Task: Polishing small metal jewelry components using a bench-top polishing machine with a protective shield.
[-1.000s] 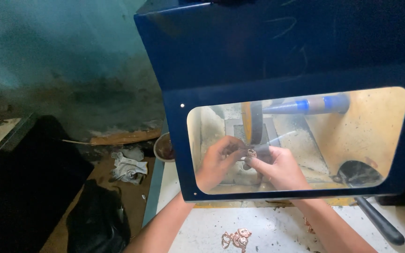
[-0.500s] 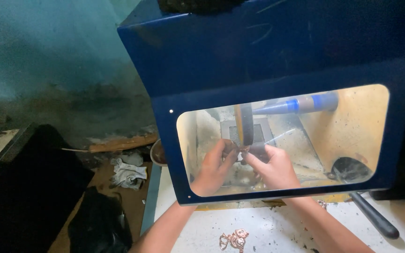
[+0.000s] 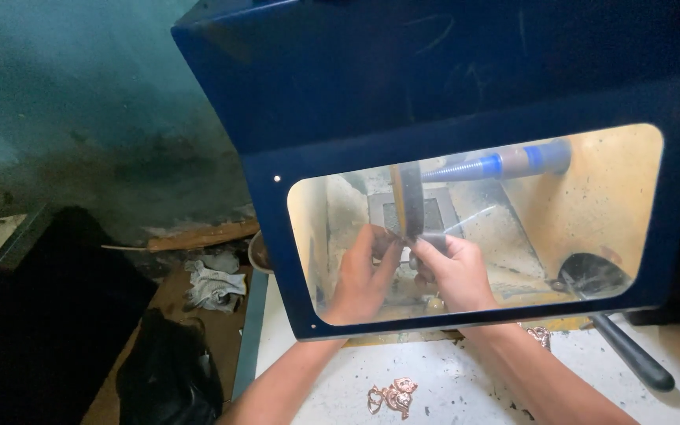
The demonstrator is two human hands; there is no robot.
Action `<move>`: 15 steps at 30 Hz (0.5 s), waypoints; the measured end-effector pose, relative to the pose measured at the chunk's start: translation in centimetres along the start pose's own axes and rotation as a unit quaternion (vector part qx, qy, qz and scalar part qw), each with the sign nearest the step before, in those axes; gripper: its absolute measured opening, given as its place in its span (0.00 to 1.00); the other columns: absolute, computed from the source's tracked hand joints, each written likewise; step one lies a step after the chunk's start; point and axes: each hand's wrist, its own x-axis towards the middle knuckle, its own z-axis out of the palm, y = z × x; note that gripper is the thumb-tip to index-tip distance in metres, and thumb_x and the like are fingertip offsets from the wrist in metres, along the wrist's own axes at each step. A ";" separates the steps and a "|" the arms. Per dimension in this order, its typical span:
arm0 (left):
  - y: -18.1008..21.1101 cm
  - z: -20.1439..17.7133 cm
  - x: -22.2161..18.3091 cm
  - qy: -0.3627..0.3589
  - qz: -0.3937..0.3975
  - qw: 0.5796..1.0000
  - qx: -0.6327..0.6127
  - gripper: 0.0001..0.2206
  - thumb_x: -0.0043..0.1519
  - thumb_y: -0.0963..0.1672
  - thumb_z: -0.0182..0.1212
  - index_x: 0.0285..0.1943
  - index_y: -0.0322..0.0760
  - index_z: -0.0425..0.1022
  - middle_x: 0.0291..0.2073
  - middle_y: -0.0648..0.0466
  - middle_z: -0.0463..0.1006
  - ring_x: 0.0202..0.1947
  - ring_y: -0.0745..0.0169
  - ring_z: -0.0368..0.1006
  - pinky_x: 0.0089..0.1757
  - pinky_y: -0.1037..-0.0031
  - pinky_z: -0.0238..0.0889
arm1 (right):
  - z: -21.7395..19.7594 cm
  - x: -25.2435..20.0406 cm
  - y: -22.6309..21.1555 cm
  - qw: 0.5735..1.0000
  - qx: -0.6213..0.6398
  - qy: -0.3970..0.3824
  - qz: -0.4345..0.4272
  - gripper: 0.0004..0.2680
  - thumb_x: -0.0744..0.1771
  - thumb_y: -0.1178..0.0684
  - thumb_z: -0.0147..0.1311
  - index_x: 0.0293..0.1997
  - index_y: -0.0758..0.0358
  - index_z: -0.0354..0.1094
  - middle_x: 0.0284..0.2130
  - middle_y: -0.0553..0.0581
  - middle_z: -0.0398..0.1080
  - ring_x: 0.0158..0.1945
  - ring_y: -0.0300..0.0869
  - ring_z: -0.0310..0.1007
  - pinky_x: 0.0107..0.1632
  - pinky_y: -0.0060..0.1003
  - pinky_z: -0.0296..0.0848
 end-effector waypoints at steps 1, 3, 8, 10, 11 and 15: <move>-0.3 0.0 0.0 0.000 0.000 1.000 0.000 0.02 0.69 0.41 0.55 0.46 0.35 0.70 0.32 0.46 0.80 0.38 0.50 0.79 0.43 0.63 0.73 | 0.0 0.1 0.1 1.000 0.000 0.000 0.000 0.09 0.68 0.58 0.60 0.27 0.70 0.73 0.15 0.54 0.60 0.22 0.35 0.57 0.27 0.37 0.73; -0.8 0.2 0.1 0.007 0.011 1.000 0.022 0.02 0.69 0.40 0.54 0.47 0.34 0.69 0.32 0.46 0.81 0.37 0.48 0.80 0.42 0.62 0.72 | 0.0 0.3 0.2 1.000 0.002 -0.011 0.004 0.08 0.67 0.57 0.62 0.29 0.71 0.74 0.15 0.55 0.60 0.21 0.36 0.57 0.27 0.40 0.73; -1.3 0.0 0.0 0.018 0.035 0.998 0.043 0.02 0.69 0.39 0.52 0.47 0.34 0.68 0.29 0.46 0.79 0.35 0.47 0.79 0.40 0.63 0.72 | 0.3 -0.6 -1.3 0.999 -0.014 -0.041 0.002 0.09 0.67 0.56 0.63 0.28 0.72 0.75 0.14 0.54 0.60 0.21 0.36 0.58 0.27 0.40 0.75; -0.7 -0.2 0.0 0.022 0.040 0.998 0.048 0.02 0.70 0.39 0.50 0.47 0.34 0.68 0.28 0.46 0.78 0.34 0.47 0.79 0.39 0.63 0.72 | 0.1 -0.6 -1.2 0.999 -0.022 -0.046 0.006 0.09 0.67 0.56 0.63 0.28 0.72 0.75 0.15 0.55 0.61 0.21 0.37 0.59 0.27 0.41 0.75; -0.2 -0.3 0.0 0.022 0.030 0.998 0.045 0.03 0.71 0.40 0.47 0.46 0.35 0.67 0.27 0.48 0.76 0.33 0.51 0.77 0.40 0.64 0.72 | 0.0 -0.5 -1.0 0.998 -0.049 -0.038 0.013 0.09 0.67 0.54 0.63 0.32 0.71 0.76 0.16 0.56 0.64 0.23 0.38 0.62 0.30 0.42 0.76; 0.0 -0.5 -0.3 0.025 -0.001 0.999 0.044 0.06 0.72 0.40 0.42 0.45 0.37 0.66 0.25 0.52 0.70 0.32 0.60 0.73 0.41 0.67 0.71 | 0.4 -1.3 -2.2 0.979 -0.205 -0.009 0.015 0.10 0.67 0.49 0.63 0.42 0.67 0.78 0.27 0.61 0.76 0.33 0.43 0.73 0.40 0.46 0.79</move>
